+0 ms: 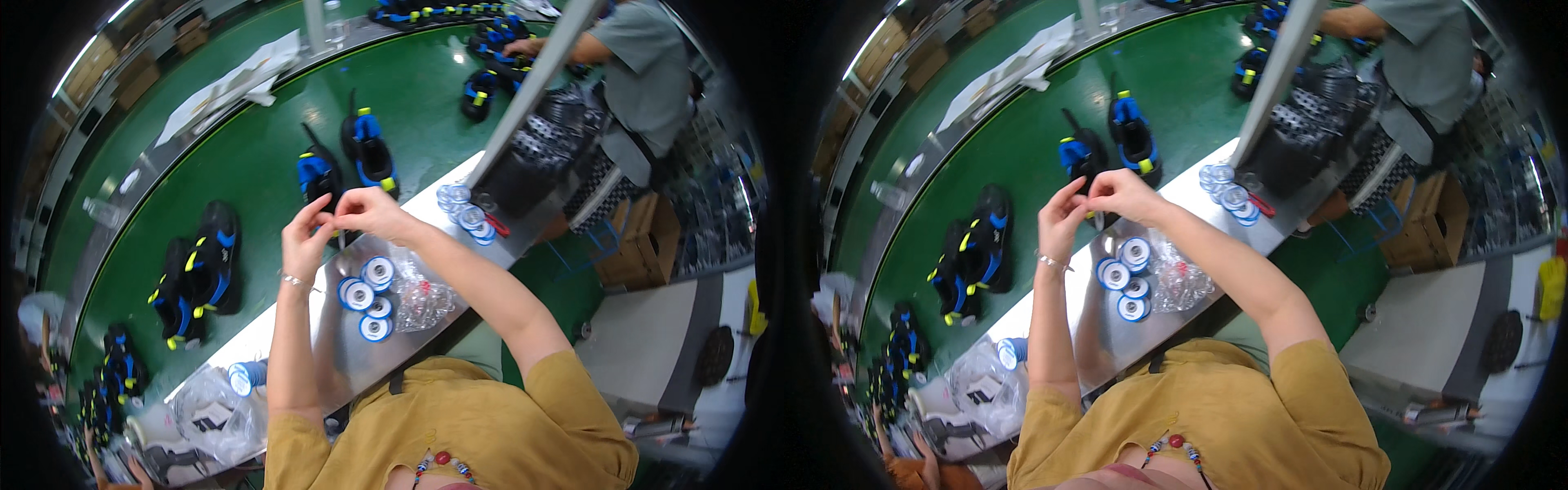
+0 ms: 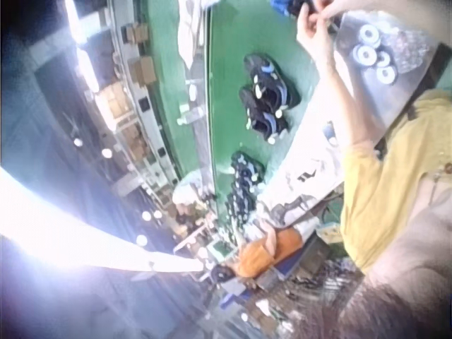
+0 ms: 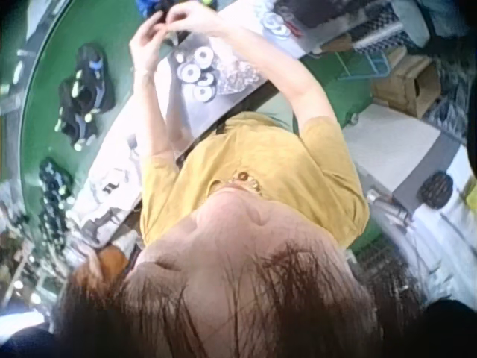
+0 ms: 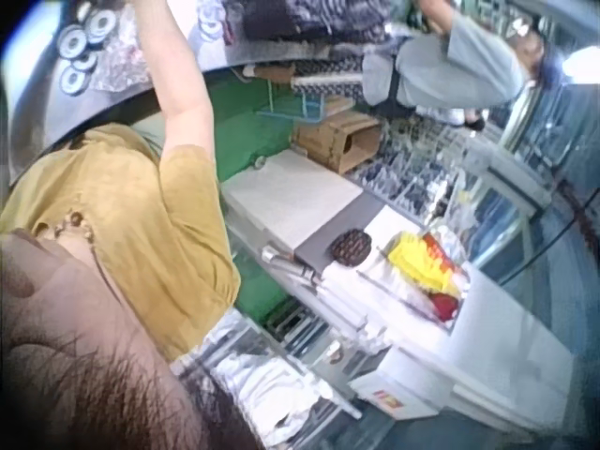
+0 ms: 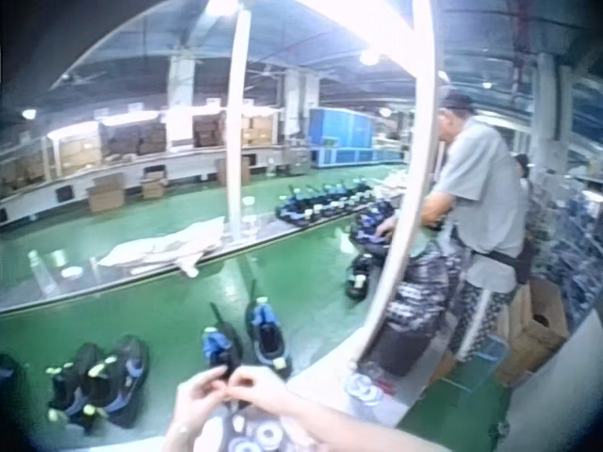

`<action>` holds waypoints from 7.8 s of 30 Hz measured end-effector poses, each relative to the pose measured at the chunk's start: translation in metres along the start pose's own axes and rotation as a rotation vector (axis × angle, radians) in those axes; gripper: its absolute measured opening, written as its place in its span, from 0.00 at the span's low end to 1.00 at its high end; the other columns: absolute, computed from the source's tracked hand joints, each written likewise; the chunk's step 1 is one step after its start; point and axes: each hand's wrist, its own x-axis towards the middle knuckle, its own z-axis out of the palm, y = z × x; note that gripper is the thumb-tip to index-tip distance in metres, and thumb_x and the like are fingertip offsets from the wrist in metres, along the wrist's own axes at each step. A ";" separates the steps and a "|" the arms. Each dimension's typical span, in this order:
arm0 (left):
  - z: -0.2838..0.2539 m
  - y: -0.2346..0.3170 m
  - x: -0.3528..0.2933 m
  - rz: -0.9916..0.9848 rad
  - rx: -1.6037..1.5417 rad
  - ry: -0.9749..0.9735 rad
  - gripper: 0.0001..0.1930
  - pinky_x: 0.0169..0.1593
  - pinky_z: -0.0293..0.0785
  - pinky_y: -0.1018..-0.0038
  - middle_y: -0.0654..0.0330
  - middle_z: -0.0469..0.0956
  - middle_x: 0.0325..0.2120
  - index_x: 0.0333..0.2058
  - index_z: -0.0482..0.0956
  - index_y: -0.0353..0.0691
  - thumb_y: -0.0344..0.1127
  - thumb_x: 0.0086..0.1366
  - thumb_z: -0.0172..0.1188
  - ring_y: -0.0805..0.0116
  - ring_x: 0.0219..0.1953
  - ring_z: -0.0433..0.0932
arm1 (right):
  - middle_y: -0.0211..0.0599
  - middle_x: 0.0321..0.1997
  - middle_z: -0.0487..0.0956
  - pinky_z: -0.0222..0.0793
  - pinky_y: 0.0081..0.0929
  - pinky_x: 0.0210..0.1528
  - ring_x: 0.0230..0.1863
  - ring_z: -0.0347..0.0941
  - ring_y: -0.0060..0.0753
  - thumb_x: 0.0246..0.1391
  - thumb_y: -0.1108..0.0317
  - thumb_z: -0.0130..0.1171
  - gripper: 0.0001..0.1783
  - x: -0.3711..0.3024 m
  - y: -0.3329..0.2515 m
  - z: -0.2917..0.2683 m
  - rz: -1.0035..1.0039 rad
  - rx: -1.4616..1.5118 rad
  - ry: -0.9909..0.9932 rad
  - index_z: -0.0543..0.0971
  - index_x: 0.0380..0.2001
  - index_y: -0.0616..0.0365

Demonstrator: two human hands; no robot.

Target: The person attaches small yellow tags to the tongue of black and blue shoes on a moving conveyor belt. They pick up each shoe, affix the tag, and place it back on the belt. The process is repeated for multiple pairs of shoes.

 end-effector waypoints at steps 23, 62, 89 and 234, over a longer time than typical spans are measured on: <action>-0.058 -0.020 0.130 0.135 0.776 -0.078 0.13 0.43 0.73 0.72 0.54 0.79 0.28 0.33 0.79 0.32 0.19 0.46 0.52 0.64 0.33 0.77 | 0.57 0.28 0.77 0.70 0.56 0.37 0.33 0.75 0.63 0.44 0.72 0.54 0.15 0.072 0.026 0.020 -0.138 -0.735 0.445 0.67 0.37 0.63; -0.058 -0.018 0.057 0.394 0.807 0.052 0.10 0.47 0.70 0.67 0.56 0.77 0.33 0.37 0.78 0.35 0.28 0.56 0.63 0.61 0.39 0.75 | 0.48 0.40 0.69 0.74 0.41 0.37 0.38 0.73 0.49 0.48 0.73 0.54 0.07 0.069 0.040 0.059 -0.320 -0.825 0.473 0.73 0.33 0.64; -0.065 0.008 0.063 0.080 0.636 0.390 0.15 0.35 0.74 0.70 0.51 0.81 0.24 0.31 0.83 0.36 0.44 0.54 0.67 0.60 0.27 0.79 | 0.52 0.37 0.77 0.70 0.45 0.45 0.41 0.74 0.55 0.51 0.66 0.59 0.11 0.079 0.026 0.063 -0.246 -0.587 0.372 0.77 0.34 0.64; -0.130 -0.033 -0.010 0.316 0.514 0.460 0.12 0.52 0.71 0.69 0.56 0.81 0.40 0.34 0.78 0.36 0.25 0.48 0.54 0.60 0.46 0.77 | 0.45 0.42 0.76 0.68 0.48 0.46 0.47 0.71 0.47 0.48 0.70 0.54 0.11 0.030 0.005 0.129 -0.197 -1.080 -0.065 0.79 0.37 0.57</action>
